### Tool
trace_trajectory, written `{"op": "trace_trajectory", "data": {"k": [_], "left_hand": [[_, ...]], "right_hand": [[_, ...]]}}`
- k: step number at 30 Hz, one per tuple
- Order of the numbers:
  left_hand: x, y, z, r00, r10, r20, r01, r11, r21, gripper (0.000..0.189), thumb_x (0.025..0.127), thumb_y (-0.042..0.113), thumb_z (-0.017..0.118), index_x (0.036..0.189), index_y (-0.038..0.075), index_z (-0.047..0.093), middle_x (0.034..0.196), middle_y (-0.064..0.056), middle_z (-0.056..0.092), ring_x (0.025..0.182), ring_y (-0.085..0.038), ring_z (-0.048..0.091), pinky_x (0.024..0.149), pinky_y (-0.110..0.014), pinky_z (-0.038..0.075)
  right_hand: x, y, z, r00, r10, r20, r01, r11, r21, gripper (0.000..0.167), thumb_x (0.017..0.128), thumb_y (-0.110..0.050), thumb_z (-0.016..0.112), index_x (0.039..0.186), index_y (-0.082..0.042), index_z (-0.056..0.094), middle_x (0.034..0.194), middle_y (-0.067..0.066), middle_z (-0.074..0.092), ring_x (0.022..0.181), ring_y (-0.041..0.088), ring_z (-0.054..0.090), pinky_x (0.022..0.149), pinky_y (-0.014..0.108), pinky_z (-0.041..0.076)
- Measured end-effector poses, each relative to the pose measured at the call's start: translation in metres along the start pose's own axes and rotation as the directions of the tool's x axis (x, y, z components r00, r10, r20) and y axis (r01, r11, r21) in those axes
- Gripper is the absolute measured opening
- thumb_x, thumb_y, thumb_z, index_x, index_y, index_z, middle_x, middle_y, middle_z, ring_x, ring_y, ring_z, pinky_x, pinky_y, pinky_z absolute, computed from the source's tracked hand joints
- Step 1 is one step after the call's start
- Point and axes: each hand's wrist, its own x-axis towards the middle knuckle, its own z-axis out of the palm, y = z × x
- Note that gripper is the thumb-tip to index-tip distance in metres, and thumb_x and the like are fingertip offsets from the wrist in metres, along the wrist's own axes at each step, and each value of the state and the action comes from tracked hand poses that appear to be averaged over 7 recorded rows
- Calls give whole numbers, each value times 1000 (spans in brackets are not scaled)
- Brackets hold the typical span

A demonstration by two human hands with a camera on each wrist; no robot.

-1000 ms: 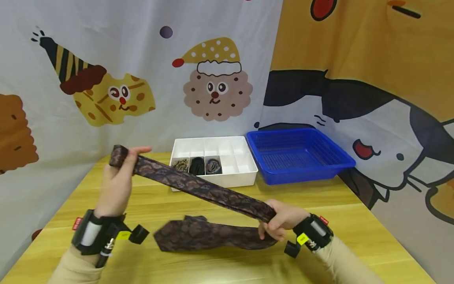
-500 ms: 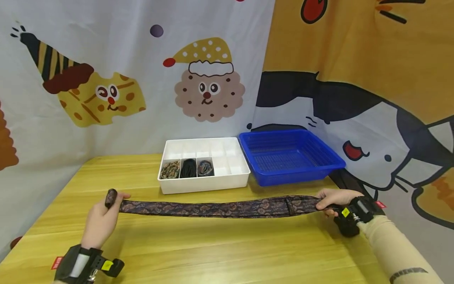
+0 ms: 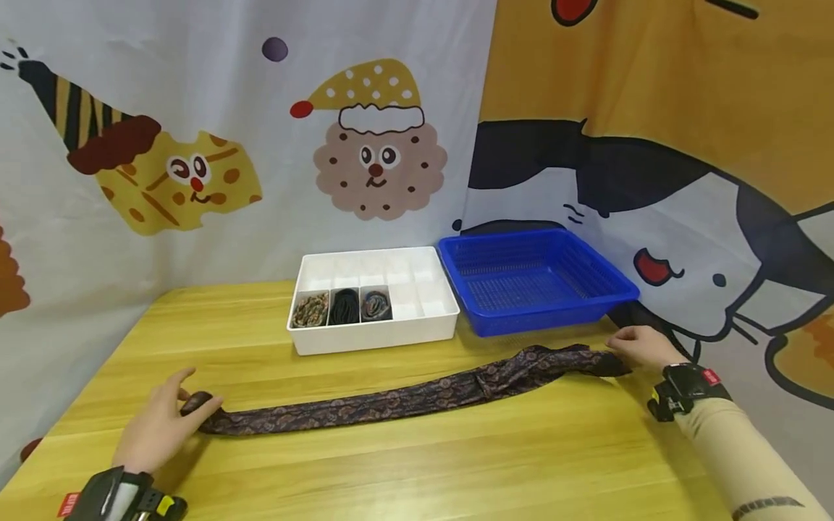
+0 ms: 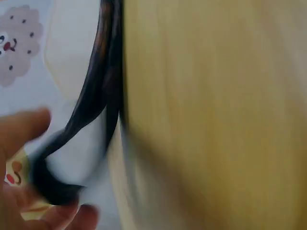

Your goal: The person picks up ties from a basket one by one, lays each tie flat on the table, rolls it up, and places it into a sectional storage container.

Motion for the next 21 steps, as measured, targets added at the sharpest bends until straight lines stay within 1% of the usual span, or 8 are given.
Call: {"op": "trace_trajectory", "data": {"k": [3,6,8,10,13,15,19,21], "left_hand": [[-2,-11,-2,989,149,-4,-148,985,88,88,99,49,69,153,-13,37,133,-44,48,109,-60,56,79,-66,51],[-4,-16,3,951,303,59,-308,945,109,72,92,41,79,144,-4,56,133,-36,56,116,-60,54,86,-71,48],[-4,-18,6,932,345,116,-355,931,81,61,91,36,82,137,1,64,132,-31,59,117,-58,56,88,-70,48],[-3,-19,7,927,343,155,-356,932,63,50,90,28,82,132,4,69,130,-27,60,115,-53,58,88,-68,50],[-1,-24,3,936,301,179,-320,944,84,32,90,11,80,121,8,74,123,-20,65,111,-47,63,88,-63,53],[0,-29,-1,942,276,190,-300,948,111,27,87,0,77,112,9,76,116,-14,68,106,-42,65,87,-60,54],[2,-39,-9,942,265,206,-296,946,135,30,81,-10,74,102,10,75,107,-8,72,100,-39,67,86,-58,55],[2,-43,-11,941,270,204,-300,944,135,30,80,-12,74,102,9,75,105,-7,73,98,-38,68,85,-58,55]], "right_hand": [[-10,-27,10,996,-73,41,75,996,-49,53,106,-37,61,130,10,65,121,28,69,109,44,66,87,57,55],[-18,-54,16,985,-89,146,78,994,77,68,110,-44,50,146,14,49,136,36,58,120,50,61,93,59,54],[-22,-68,18,981,-100,168,81,989,121,70,109,-44,51,148,14,45,137,36,57,117,48,63,91,55,56],[-26,-76,19,973,-147,179,126,985,121,68,106,-39,60,147,13,47,131,33,61,114,44,65,89,51,57],[-32,-81,22,959,-215,185,213,977,33,58,92,-30,78,134,7,62,119,20,69,104,35,67,82,46,57],[-34,-78,20,952,-224,208,223,974,32,52,88,-25,81,127,6,66,117,19,70,105,37,67,84,48,57],[-32,-60,6,969,-128,212,107,988,109,43,93,-18,75,123,12,66,121,26,68,109,42,65,86,51,57],[-28,-45,0,985,-65,160,56,997,61,36,92,-13,73,118,12,68,117,26,69,101,39,67,80,48,58]]}}
